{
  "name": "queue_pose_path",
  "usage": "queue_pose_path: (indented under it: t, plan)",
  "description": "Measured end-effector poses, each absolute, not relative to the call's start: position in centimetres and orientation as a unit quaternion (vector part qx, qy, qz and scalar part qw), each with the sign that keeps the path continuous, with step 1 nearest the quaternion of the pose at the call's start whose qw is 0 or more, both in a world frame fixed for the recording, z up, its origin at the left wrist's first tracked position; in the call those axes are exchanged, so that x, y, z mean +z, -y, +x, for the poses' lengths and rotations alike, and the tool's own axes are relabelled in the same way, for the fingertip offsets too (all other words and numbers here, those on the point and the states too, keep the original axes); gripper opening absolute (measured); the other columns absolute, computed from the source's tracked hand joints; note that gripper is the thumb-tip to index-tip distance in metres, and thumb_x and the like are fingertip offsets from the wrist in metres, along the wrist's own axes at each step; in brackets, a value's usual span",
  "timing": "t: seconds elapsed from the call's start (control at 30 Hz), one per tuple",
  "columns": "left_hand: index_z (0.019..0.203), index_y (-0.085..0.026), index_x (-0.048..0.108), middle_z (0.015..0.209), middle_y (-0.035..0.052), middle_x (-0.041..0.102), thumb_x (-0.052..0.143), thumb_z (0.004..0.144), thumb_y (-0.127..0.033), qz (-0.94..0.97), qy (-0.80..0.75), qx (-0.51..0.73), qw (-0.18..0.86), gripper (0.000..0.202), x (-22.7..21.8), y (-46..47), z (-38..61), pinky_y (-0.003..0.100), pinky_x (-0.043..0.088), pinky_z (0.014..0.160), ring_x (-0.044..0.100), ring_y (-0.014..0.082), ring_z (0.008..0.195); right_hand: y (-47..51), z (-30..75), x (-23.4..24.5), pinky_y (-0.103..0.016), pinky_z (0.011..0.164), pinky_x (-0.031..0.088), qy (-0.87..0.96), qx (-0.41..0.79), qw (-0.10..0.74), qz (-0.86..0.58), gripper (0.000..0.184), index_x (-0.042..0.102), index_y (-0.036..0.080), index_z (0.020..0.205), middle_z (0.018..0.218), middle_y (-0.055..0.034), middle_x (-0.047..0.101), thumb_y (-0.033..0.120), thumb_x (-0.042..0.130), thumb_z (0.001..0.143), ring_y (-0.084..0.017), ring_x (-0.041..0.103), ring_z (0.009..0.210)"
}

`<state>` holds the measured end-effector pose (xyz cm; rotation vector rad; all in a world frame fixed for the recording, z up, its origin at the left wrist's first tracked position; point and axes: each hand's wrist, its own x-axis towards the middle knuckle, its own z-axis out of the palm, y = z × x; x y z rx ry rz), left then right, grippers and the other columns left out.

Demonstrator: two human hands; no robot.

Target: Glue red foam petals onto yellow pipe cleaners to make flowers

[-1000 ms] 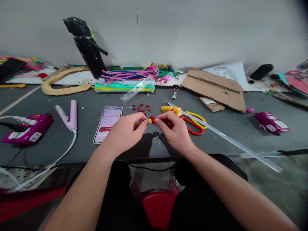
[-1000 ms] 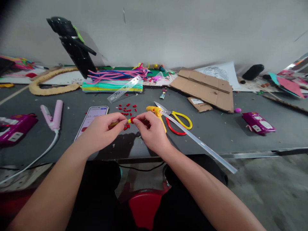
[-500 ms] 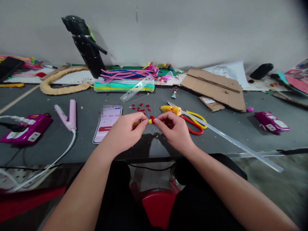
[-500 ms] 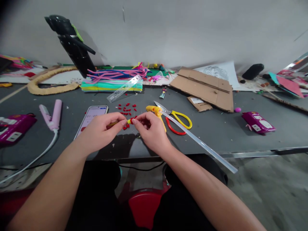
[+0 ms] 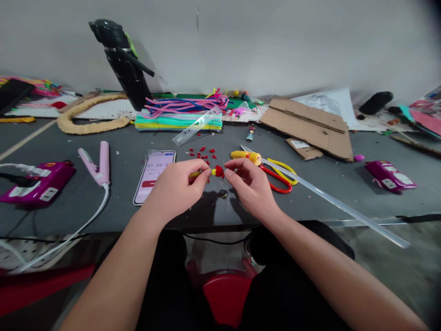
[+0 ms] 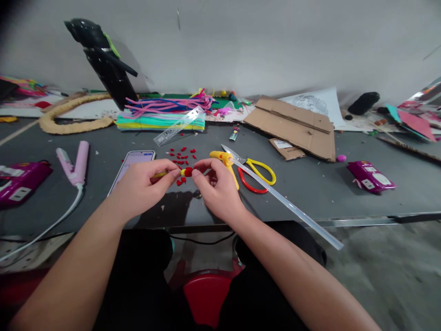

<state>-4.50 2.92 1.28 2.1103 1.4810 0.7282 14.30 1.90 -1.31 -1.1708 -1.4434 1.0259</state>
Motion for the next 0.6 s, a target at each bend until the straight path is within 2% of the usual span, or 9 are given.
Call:
queue_pose_path:
  t: [0.2,0.6]
  plan:
    - [0.084,-0.021,0.067,0.071,0.0011,0.066,0.051,0.092,-0.038,0.773,-0.530,0.262,0.231,0.024,1.27,-2.81,-4.42,0.028,0.033,0.058,0.052,0.0159,0.063,-1.91,14.28,-1.44,-0.028,0.055,0.039,0.616,0.406,0.472,-0.483,0.028,0.068,0.020,0.100,0.085,-0.0037,0.065,0.045,0.068,0.085,-0.012,0.048,0.062]
    - [0.078,-0.021,0.066,0.066,-0.0007,0.062,0.051,0.092,-0.037,0.770,-0.531,0.259,0.240,0.026,1.48,-2.64,-4.46,0.027,0.030,0.054,0.049,0.0138,0.059,-2.03,14.32,-1.99,-0.028,0.054,0.038,0.627,0.404,0.464,-0.477,0.023,0.072,0.020,0.097,0.079,-0.0031,0.067,0.040,0.064,0.088,-0.012,0.049,0.060]
